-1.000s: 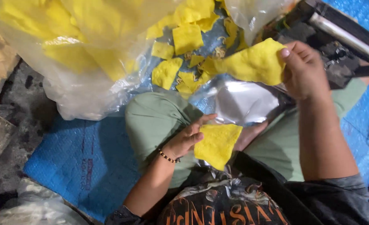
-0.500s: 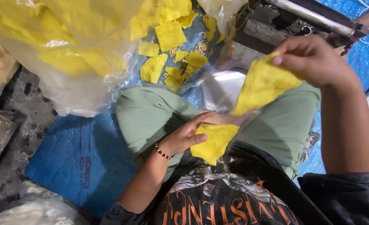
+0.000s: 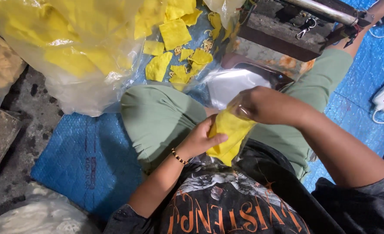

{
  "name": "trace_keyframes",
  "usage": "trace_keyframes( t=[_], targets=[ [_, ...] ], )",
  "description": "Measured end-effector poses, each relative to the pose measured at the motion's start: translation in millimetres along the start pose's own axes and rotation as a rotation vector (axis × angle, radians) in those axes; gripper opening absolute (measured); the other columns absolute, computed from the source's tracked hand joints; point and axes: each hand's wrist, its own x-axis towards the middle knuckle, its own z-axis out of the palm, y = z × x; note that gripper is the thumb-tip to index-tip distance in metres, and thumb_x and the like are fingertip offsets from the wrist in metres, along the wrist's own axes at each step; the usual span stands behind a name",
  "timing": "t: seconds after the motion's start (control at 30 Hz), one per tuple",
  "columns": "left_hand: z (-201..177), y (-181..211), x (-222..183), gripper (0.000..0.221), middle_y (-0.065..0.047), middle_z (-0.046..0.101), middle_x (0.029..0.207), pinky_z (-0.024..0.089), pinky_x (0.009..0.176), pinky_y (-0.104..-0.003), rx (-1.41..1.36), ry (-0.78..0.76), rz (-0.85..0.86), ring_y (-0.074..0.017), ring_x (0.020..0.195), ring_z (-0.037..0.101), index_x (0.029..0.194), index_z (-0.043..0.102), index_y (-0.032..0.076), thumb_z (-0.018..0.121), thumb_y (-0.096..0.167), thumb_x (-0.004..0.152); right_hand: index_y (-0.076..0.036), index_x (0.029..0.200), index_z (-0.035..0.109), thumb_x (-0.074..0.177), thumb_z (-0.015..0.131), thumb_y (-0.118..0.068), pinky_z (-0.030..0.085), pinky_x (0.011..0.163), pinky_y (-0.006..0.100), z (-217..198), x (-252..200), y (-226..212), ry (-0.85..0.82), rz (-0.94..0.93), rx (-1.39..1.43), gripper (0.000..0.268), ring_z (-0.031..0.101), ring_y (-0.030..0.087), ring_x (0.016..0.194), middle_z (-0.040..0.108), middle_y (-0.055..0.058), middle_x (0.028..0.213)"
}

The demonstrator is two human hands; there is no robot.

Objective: The person is manually stuffing yellow foam pieces into small clear plastic bags at a fast pace while sitting on the floor.

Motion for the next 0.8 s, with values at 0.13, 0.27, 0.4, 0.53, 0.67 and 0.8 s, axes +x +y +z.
trace_keyframes(
  t=[0.13, 0.27, 0.4, 0.53, 0.67, 0.8],
  targets=[
    [0.0, 11.3, -0.7, 0.064, -0.007, 0.063, 0.121, 0.051, 0.104, -0.038, -0.087, 0.130, 0.044, -0.0151, 0.113, 0.062, 0.146, 0.047, 0.008, 0.075, 0.033, 0.094, -0.004, 0.108, 0.078, 0.093, 0.067, -0.027, 0.057, 0.081, 0.057, -11.7, -19.6, -18.3, 0.244, -0.081, -0.302, 0.029, 0.072, 0.047, 0.091, 0.077, 0.019, 0.099],
    [11.1, 35.4, -5.1, 0.061, -0.007, 0.064, 0.126, 0.051, 0.104, -0.035, -0.222, 0.100, 0.124, -0.0118, 0.116, 0.060, 0.146, 0.050, 0.009, 0.074, 0.031, 0.094, -0.003, 0.099, 0.079, 0.085, 0.080, -0.025, 0.056, 0.091, 0.053, 12.1, -30.6, -10.7, 0.339, -0.243, -0.302, 0.026, 0.074, 0.042, 0.093, 0.076, 0.015, 0.095],
    [19.5, 34.6, -1.4, 0.057, -0.011, 0.066, 0.128, 0.051, 0.104, -0.035, -0.202, 0.063, 0.111, -0.0152, 0.115, 0.062, 0.143, 0.053, 0.007, 0.073, 0.029, 0.095, -0.011, 0.092, 0.078, 0.088, 0.078, -0.022, 0.056, 0.089, 0.049, 43.1, -34.9, 7.6, 0.419, -0.248, -0.334, 0.011, 0.074, 0.032, 0.086, 0.077, 0.005, 0.091],
    [23.4, 34.4, 5.2, 0.045, -0.011, 0.071, 0.111, 0.057, 0.093, -0.034, -0.215, 0.117, 0.071, -0.0158, 0.099, 0.068, 0.129, 0.063, 0.002, 0.075, 0.027, 0.094, -0.011, 0.091, 0.075, 0.090, 0.077, -0.022, 0.052, 0.101, 0.052, 40.5, -40.5, 3.9, 0.456, -0.226, -0.403, 0.011, 0.075, 0.031, 0.082, 0.077, 0.005, 0.084],
    [21.1, 39.0, 14.3, 0.044, -0.014, 0.070, 0.114, 0.055, 0.097, -0.036, -0.158, 0.138, 0.137, -0.0193, 0.106, 0.068, 0.127, 0.065, 0.002, 0.074, 0.031, 0.095, -0.007, 0.096, 0.074, 0.086, 0.081, -0.019, 0.049, 0.100, 0.063, 20.0, -49.0, -9.4, 0.387, -0.225, -0.148, 0.017, 0.076, 0.033, 0.079, 0.077, 0.010, 0.084],
    [32.2, 59.8, 2.2, 0.062, -0.019, 0.060, 0.138, 0.042, 0.114, -0.045, 0.009, 0.036, 0.171, -0.0310, 0.134, 0.054, 0.146, 0.053, 0.003, 0.072, 0.033, 0.096, -0.005, 0.094, 0.077, 0.077, 0.084, -0.012, 0.056, 0.090, 0.060, 5.7, -60.7, -17.4, 0.190, -0.189, 0.117, 0.020, 0.081, 0.037, 0.082, 0.082, 0.014, 0.091]
  ],
)
